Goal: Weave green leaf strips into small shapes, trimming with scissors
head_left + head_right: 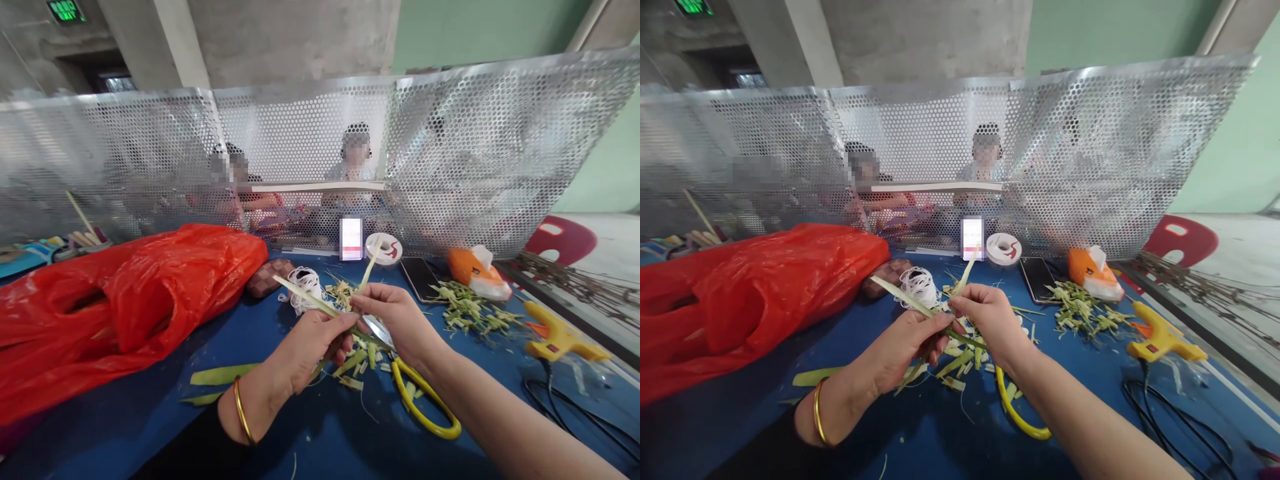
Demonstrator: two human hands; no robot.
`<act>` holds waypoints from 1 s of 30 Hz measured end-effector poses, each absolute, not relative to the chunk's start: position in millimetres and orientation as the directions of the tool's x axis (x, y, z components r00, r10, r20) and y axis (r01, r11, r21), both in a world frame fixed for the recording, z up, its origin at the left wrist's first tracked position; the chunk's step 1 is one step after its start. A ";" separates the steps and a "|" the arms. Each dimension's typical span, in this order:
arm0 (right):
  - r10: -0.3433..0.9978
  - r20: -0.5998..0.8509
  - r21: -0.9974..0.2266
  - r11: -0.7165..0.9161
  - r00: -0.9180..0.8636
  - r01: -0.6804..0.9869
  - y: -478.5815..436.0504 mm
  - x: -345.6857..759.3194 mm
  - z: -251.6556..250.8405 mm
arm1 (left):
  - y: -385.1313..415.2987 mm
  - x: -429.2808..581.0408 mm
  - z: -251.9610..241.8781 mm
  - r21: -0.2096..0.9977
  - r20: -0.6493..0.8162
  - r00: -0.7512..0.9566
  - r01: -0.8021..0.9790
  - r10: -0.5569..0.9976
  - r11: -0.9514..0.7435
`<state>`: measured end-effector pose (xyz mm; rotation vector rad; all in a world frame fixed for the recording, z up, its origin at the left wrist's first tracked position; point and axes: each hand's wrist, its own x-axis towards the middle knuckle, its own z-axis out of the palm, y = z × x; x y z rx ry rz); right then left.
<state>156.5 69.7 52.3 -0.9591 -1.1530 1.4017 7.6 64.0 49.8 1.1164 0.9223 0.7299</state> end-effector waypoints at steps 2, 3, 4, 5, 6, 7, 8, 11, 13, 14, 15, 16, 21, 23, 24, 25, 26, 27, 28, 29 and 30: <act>0.994 0.039 -0.977 0.016 -0.103 -0.212 69.7 155.4 49.2 | 63.9 7.6 50.0 0.958 -0.247 0.459 -0.020 0.854 0.288; 0.995 0.046 -0.979 0.029 -0.084 -0.199 69.9 154.7 46.9 | 63.8 7.5 50.4 0.956 -0.255 0.465 -0.009 0.848 0.293; 0.996 0.058 -0.982 0.045 -0.066 -0.183 70.1 153.8 44.4 | 63.8 7.4 50.7 0.954 -0.263 0.473 -0.001 0.841 0.299; 0.996 0.072 -0.984 0.063 -0.049 -0.164 70.2 153.0 41.9 | 63.9 7.2 50.8 0.953 -0.268 0.480 0.004 0.835 0.304; 0.996 0.086 -0.986 0.080 -0.033 -0.146 70.5 152.4 39.7 | 63.9 7.1 50.9 0.951 -0.271 0.488 0.003 0.830 0.308; 0.995 0.101 -0.988 0.097 -0.023 -0.121 70.9 152.2 38.1 | 64.1 6.9 50.8 0.950 -0.271 0.494 -0.002 0.826 0.312; 0.993 0.117 -0.990 0.115 -0.016 -0.085 71.4 152.6 37.3 | 64.2 6.8 50.6 0.949 -0.266 0.496 -0.015 0.827 0.314; 0.982 0.185 -0.977 0.186 -0.023 0.103 73.9 158.5 41.6 | 64.8 5.7 51.2 0.944 -0.242 0.474 -0.089 0.847 0.319; 0.970 0.222 -0.942 0.239 -0.097 0.235 75.0 164.8 49.1 | 65.6 3.8 52.8 0.937 -0.229 0.453 -0.137 0.861 0.321; 0.962 0.212 -0.927 0.254 -0.171 0.276 74.9 167.8 53.4 | 66.2 2.4 54.0 0.938 -0.219 0.445 -0.150 0.869 0.313; 0.948 0.181 -0.918 0.259 -0.262 0.301 74.3 170.1 57.6 | 67.0 0.9 55.3 0.942 -0.206 0.435 -0.153 0.876 0.297; 0.927 0.138 -0.914 0.255 -0.348 0.317 73.2 171.7 61.3 | 68.0 -0.7 56.6 0.949 -0.191 0.421 -0.153 0.887 0.277; 0.895 0.033 -0.901 0.220 -0.445 0.374 66.6 170.0 68.5 | 71.7 -4.6 61.1 0.964 -0.164 0.341 -0.142 0.926 0.223; 0.912 0.060 -0.868 0.249 -0.406 0.431 65.5 169.3 67.7 | 71.7 -3.2 61.6 0.968 -0.169 0.313 -0.127 0.935 0.218; 0.919 0.079 -0.843 0.269 -0.387 0.467 65.2 169.6 67.4 | 71.4 -2.1 61.7 0.969 -0.174 0.296 -0.118 0.939 0.217; 0.924 0.100 -0.816 0.289 -0.370 0.501 65.1 170.3 67.3 | 70.9 -1.0 61.8 0.970 -0.179 0.279 -0.112 0.943 0.218; 0.924 0.119 -0.790 0.309 -0.363 0.529 65.0 171.4 67.6 | 70.4 0.1 61.9 0.969 -0.186 0.269 -0.108 0.945 0.221; 0.922 0.136 -0.766 0.330 -0.364 0.551 64.8 172.6 68.1 | 69.9 0.9 62.1 0.969 -0.191 0.266 -0.105 0.945 0.225; 0.918 0.153 -0.744 0.351 -0.366 0.569 64.5 173.8 68.9 | 69.4 1.5 62.4 0.968 -0.195 0.269 -0.103 0.943 0.229; 0.914 0.170 -0.723 0.369 -0.368 0.584 64.1 175.0 70.0 | 69.1 1.9 62.7 0.967 -0.200 0.271 -0.100 0.942 0.234; 0.911 0.185 -0.704 0.385 -0.369 0.597 63.5 176.0 71.3 | 68.8 1.9 63.1 0.966 -0.206 0.271 -0.099 0.940 0.240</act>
